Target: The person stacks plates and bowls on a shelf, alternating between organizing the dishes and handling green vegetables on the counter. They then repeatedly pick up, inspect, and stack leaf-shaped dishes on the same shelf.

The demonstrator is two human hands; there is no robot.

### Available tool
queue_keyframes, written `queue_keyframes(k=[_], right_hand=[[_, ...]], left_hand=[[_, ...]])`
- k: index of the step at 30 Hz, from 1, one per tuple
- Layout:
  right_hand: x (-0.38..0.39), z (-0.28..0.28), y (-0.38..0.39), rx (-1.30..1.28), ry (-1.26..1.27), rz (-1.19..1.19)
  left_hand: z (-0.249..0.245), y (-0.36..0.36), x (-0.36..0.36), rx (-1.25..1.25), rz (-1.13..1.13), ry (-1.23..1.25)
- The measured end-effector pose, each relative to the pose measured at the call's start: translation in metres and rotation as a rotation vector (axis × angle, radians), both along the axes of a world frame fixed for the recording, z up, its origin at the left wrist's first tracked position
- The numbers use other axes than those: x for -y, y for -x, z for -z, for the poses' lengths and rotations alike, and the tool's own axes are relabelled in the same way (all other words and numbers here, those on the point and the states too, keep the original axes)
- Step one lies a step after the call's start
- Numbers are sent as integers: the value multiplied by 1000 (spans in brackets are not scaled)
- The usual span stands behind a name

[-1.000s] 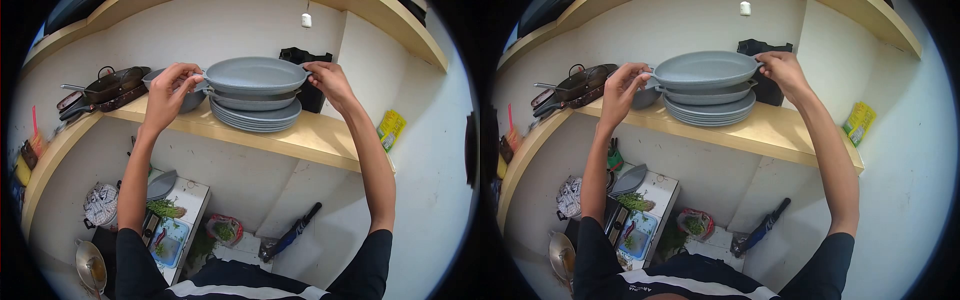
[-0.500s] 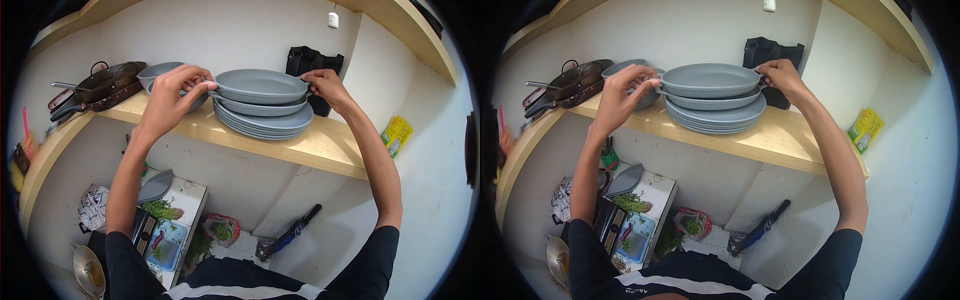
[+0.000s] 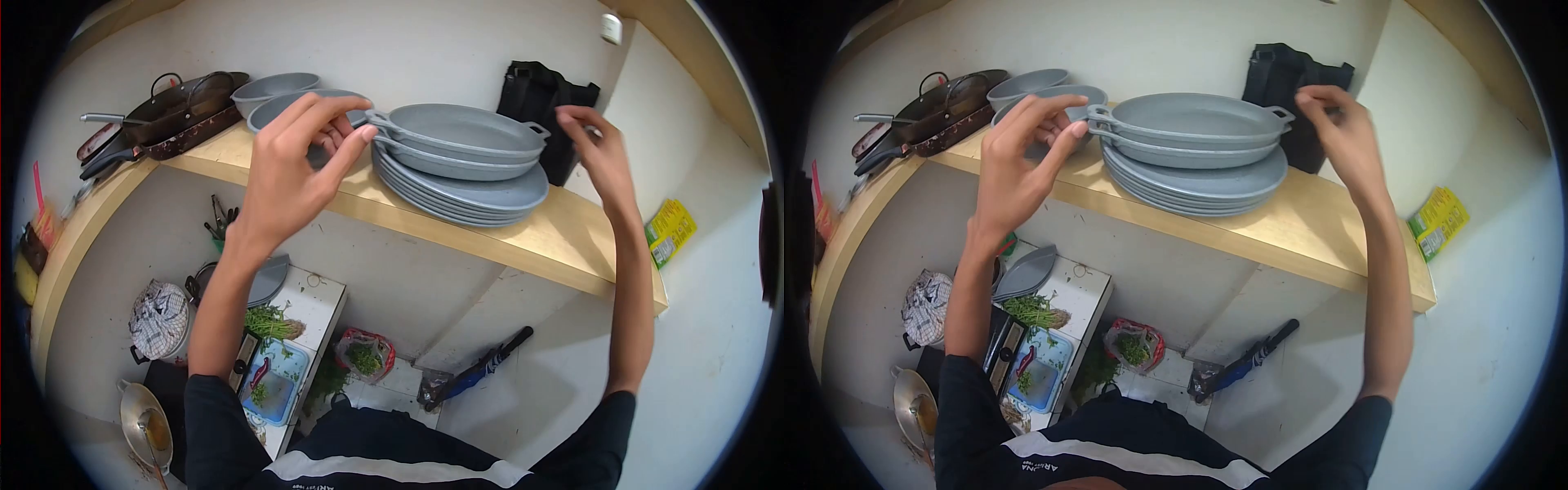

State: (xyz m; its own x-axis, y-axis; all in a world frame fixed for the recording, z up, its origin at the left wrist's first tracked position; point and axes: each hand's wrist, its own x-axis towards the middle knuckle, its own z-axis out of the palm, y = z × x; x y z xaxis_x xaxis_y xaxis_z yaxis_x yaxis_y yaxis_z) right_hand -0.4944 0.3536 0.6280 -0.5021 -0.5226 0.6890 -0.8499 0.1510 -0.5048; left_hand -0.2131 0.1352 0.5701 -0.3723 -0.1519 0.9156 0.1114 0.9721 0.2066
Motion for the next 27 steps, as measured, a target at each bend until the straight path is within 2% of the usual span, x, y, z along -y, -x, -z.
queue_keyframes(k=[1, 3, 5, 6, 7, 8, 9, 10, 11, 13, 14, 16, 17, 19, 21, 24, 27], right_hand=[[-9, 1, -22, -40, 68, 15], [-26, 17, -68, -22, 276, -32], [-34, 77, -83, -264, 561, 3], [-44, 118, -92, 149, 844, -506], [-35, 157, -117, 186, 942, -623], [-19, 188, -136, 114, 842, -807], [-8, 218, -150, -213, 474, -476], [16, 236, -169, -174, 282, -534], [31, 270, -176, 42, -6, -539], [80, 359, -185, 481, -93, -525], [92, 396, -187, 507, -111, -545], [107, 456, -187, 668, -464, -558], [111, 486, -188, 676, -486, -576], [117, 538, -193, 857, -539, -625], [126, 564, -196, 950, -563, -632], [150, 600, -194, 1067, -596, -612], [181, 628, -189, 1119, -626, -638]], left_hand=[[7, -5, -2, -92, 1, -4], [30, -18, -2, -124, 19, -71], [64, -35, -3, -180, 77, -226], [86, -41, -4, -176, 110, -309], [111, -47, -2, -175, 136, -394], [135, -51, 2, -150, 120, -411], [161, -53, 4, -118, 111, -547], [188, -54, 7, -87, 98, -683], [222, -55, 12, -67, 78, -832], [294, -61, 24, -17, 32, -1106], [328, -66, 28, -31, 56, -1248], [396, -89, 39, 56, -53, -1325], [425, -103, 43, 68, -89, -1367], [472, -135, 55, 76, -161, -1423], [507, -165, 64, 79, -232, -1487], [532, -203, 93, -23, -241, -1617], [543, -228, 123, -127, -198, -1625]])
